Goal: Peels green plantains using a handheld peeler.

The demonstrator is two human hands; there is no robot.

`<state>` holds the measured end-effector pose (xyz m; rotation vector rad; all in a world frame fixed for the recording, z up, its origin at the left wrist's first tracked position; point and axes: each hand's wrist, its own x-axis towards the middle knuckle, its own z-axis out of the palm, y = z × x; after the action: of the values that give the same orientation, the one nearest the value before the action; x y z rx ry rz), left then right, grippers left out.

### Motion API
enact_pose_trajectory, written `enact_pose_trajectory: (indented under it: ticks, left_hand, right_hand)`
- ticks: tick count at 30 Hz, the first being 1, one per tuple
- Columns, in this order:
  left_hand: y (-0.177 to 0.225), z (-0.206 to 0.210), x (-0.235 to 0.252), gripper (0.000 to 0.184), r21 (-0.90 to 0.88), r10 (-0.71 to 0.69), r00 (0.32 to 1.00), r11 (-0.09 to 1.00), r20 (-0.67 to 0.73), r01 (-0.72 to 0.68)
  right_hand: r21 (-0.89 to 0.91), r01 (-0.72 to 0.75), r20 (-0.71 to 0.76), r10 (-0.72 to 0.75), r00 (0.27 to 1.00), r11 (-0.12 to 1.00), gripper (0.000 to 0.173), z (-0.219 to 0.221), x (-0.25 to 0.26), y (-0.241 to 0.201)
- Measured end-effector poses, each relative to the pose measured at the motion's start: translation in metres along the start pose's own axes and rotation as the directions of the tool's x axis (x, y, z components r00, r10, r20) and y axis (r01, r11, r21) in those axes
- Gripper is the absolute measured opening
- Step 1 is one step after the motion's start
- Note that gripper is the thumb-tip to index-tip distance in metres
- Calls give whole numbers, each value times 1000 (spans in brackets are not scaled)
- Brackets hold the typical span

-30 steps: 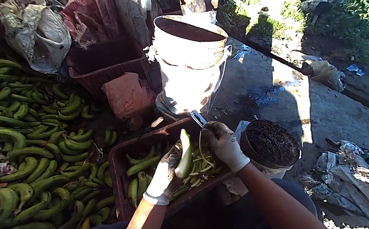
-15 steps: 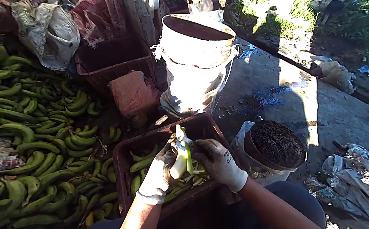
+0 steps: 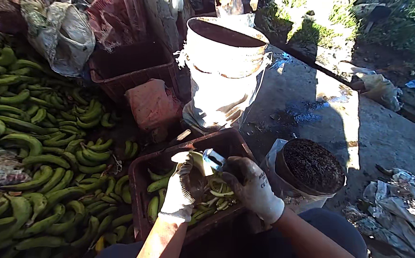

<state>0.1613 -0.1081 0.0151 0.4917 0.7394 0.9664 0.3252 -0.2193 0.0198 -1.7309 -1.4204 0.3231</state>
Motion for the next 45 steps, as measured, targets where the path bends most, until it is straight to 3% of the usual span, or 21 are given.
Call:
enact_pose_trajectory:
  ticks: [3, 6, 9, 13, 15, 21, 24, 27, 29, 32, 36, 40, 43, 45]
  left_hand:
    - [2, -1, 1, 33, -81, 5, 1000, 997, -18, -6]
    - [5, -2, 0, 31, -37, -14, 1000, 999, -2, 14]
    - [11, -3, -8, 26, 108, 3, 992, 994, 127, -17]
    - [24, -7, -16, 23, 256, -69, 925, 966, 374, -31]
    - [28, -9, -19, 26, 361, -120, 896, 931, 427, -48]
    - [26, -7, -19, 28, 394, -230, 816, 919, 529, 4]
    - [29, -4, -21, 31, 357, -308, 783, 927, 541, 118]
    - [26, -1, -17, 30, 248, -307, 806, 947, 506, 204]
    - [22, -3, -13, 32, 169, -194, 886, 977, 422, 133]
    - [11, -9, -4, 32, -66, -85, 958, 992, 275, 107]
    - [4, -20, 8, 36, -275, -82, 968, 950, 238, 148]
    - [10, -6, -5, 37, -177, -110, 975, 973, 195, 146]
    - [11, -2, -19, 29, 63, -103, 939, 994, 330, 87]
    - [17, -1, -25, 30, 280, -122, 896, 960, 427, -3]
  right_hand:
    - [-66, 103, 54, -99, 994, 993, 46, 13, -9, 0]
    - [-33, 150, 55, -148, 987, 988, 43, 14, -6, 3]
    - [7, 194, 41, -194, 980, 981, 41, 11, -2, 5]
    - [43, 198, 105, -201, 974, 979, 42, 6, 6, 9]
    - [49, 151, 138, -156, 978, 987, 42, 7, 11, 13]
    - [124, -36, 299, -3, 954, 992, 40, -8, 35, 28]
    - [-100, -210, 416, 232, 879, 973, 46, -10, 45, 44]
    - [-241, -380, 318, 442, 839, 893, 45, -13, 48, 62]
    - [-200, -360, 200, 397, 896, 912, 44, -19, 44, 53]
    - [-75, -142, 64, 147, 987, 987, 49, -16, 27, 23]
    - [-67, 215, 53, -212, 976, 974, 46, 2, 4, 14]
    - [-61, 310, 63, -307, 950, 949, 44, 6, 5, 13]
    - [-5, 290, 54, -289, 956, 957, 42, -1, 12, 11]
    - [43, 175, 96, -178, 979, 984, 40, -8, 20, 12]
